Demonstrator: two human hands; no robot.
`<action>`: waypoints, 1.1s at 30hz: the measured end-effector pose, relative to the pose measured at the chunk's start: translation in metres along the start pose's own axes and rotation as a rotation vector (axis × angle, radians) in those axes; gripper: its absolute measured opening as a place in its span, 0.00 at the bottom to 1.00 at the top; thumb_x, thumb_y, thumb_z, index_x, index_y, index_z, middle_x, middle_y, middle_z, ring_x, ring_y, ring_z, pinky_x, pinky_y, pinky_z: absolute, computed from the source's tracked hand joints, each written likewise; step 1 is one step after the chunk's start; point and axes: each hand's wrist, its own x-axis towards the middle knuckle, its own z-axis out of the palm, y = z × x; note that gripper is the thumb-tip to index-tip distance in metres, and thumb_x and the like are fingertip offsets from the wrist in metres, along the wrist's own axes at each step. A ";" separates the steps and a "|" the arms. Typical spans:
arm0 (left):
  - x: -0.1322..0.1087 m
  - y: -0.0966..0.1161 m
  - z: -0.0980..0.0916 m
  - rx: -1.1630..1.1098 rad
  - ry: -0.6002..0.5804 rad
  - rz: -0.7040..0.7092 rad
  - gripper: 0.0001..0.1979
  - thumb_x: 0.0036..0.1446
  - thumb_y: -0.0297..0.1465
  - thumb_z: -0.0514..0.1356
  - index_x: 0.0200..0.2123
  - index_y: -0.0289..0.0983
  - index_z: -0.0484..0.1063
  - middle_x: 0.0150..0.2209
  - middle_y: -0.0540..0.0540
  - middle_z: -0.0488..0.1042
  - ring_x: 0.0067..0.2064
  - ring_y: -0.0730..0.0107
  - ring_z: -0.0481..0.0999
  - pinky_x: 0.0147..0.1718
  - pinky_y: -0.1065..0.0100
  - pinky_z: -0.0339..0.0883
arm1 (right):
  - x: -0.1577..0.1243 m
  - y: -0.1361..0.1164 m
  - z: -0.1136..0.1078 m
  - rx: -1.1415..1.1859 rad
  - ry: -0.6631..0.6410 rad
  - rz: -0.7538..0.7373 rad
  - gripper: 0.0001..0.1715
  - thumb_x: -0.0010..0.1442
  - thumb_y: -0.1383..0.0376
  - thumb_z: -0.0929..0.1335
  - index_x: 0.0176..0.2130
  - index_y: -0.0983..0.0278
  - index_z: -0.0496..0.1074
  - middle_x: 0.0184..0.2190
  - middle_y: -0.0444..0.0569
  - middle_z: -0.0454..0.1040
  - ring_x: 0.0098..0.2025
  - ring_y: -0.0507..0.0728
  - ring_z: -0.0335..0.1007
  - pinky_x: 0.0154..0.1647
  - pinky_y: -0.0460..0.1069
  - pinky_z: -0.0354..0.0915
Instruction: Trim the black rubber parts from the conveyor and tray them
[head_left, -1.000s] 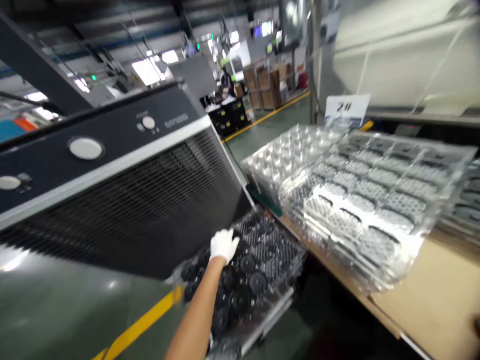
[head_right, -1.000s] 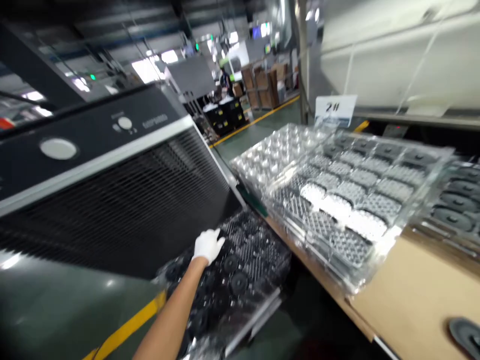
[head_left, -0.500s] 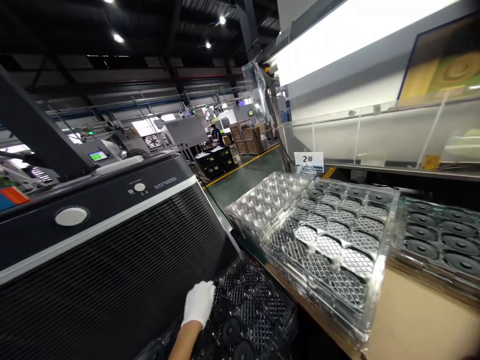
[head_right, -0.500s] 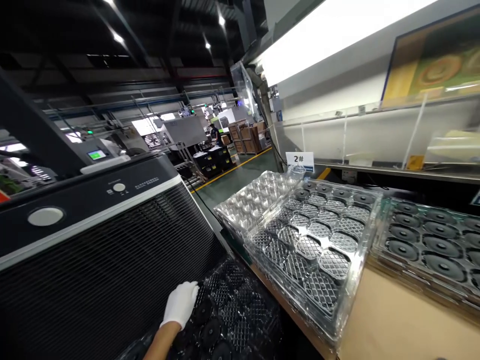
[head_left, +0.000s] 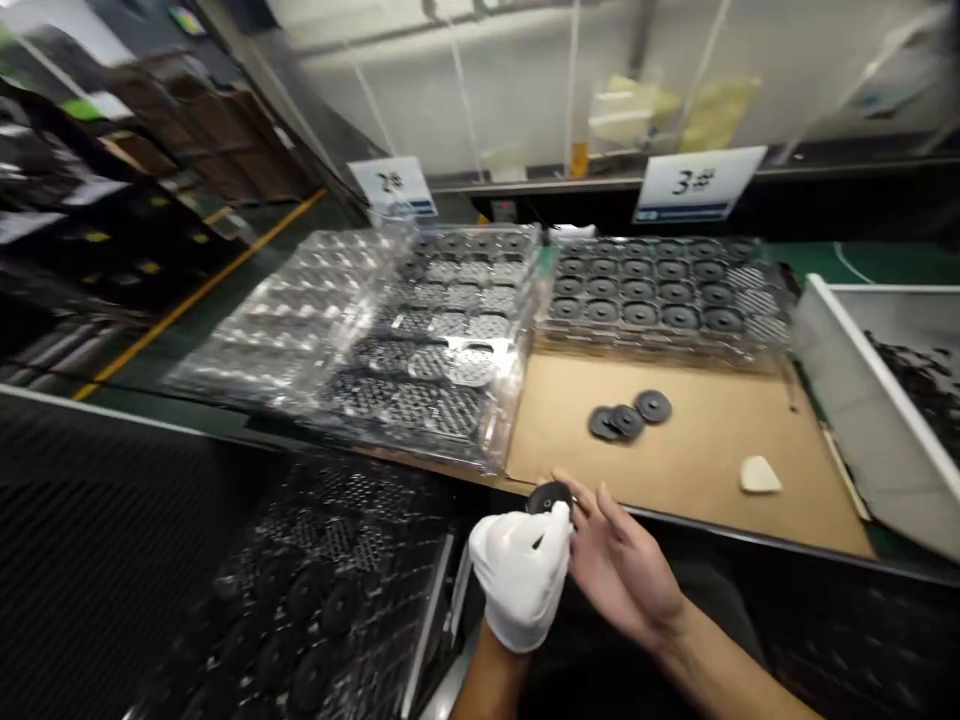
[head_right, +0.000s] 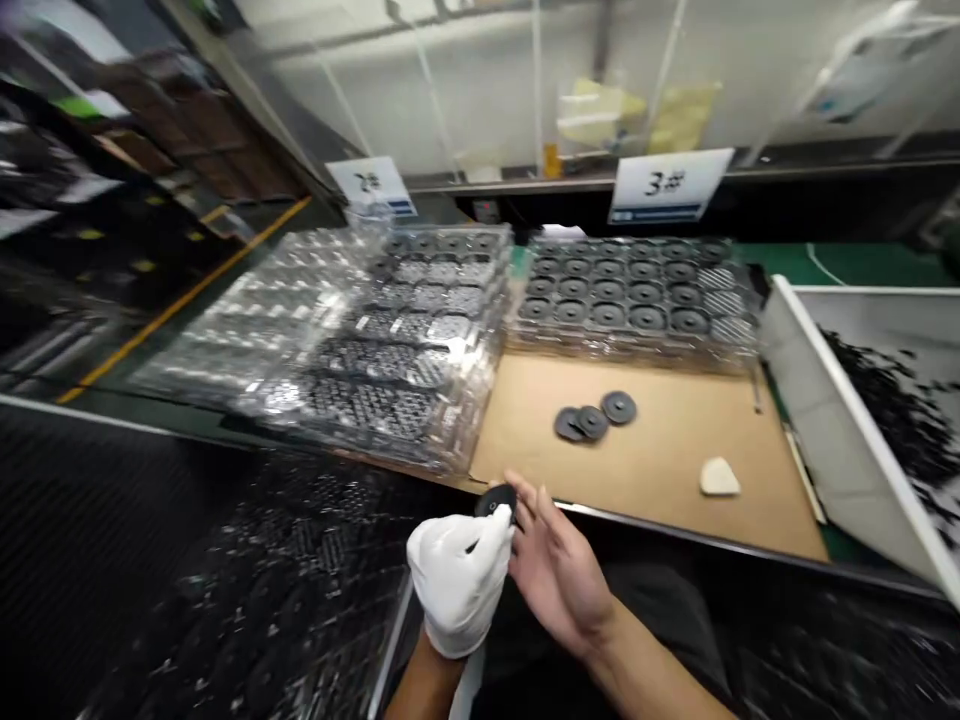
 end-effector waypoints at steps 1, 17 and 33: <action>0.002 0.016 0.014 -0.011 -0.033 0.021 0.20 0.66 0.43 0.59 0.23 0.45 0.79 0.20 0.43 0.74 0.24 0.62 0.73 0.32 0.58 0.67 | 0.000 -0.008 -0.001 0.073 0.027 -0.025 0.30 0.69 0.44 0.66 0.61 0.56 0.72 0.67 0.51 0.70 0.64 0.64 0.72 0.69 0.62 0.62; 0.055 0.083 0.061 -0.467 -0.251 -0.258 0.13 0.68 0.34 0.57 0.48 0.41 0.81 0.47 0.46 0.82 0.48 0.64 0.81 0.52 0.63 0.74 | -0.032 -0.135 -0.087 -0.068 -0.009 0.202 0.33 0.75 0.45 0.52 0.66 0.64 0.54 0.46 0.60 0.83 0.40 0.64 0.85 0.33 0.55 0.79; 0.054 0.091 0.059 -0.790 -0.487 -0.445 0.07 0.63 0.32 0.63 0.39 0.38 0.82 0.38 0.48 0.84 0.35 0.69 0.79 0.35 0.69 0.73 | -0.030 -0.142 -0.078 -0.295 -0.117 0.296 0.40 0.75 0.44 0.53 0.74 0.65 0.47 0.39 0.58 0.83 0.34 0.63 0.85 0.36 0.63 0.81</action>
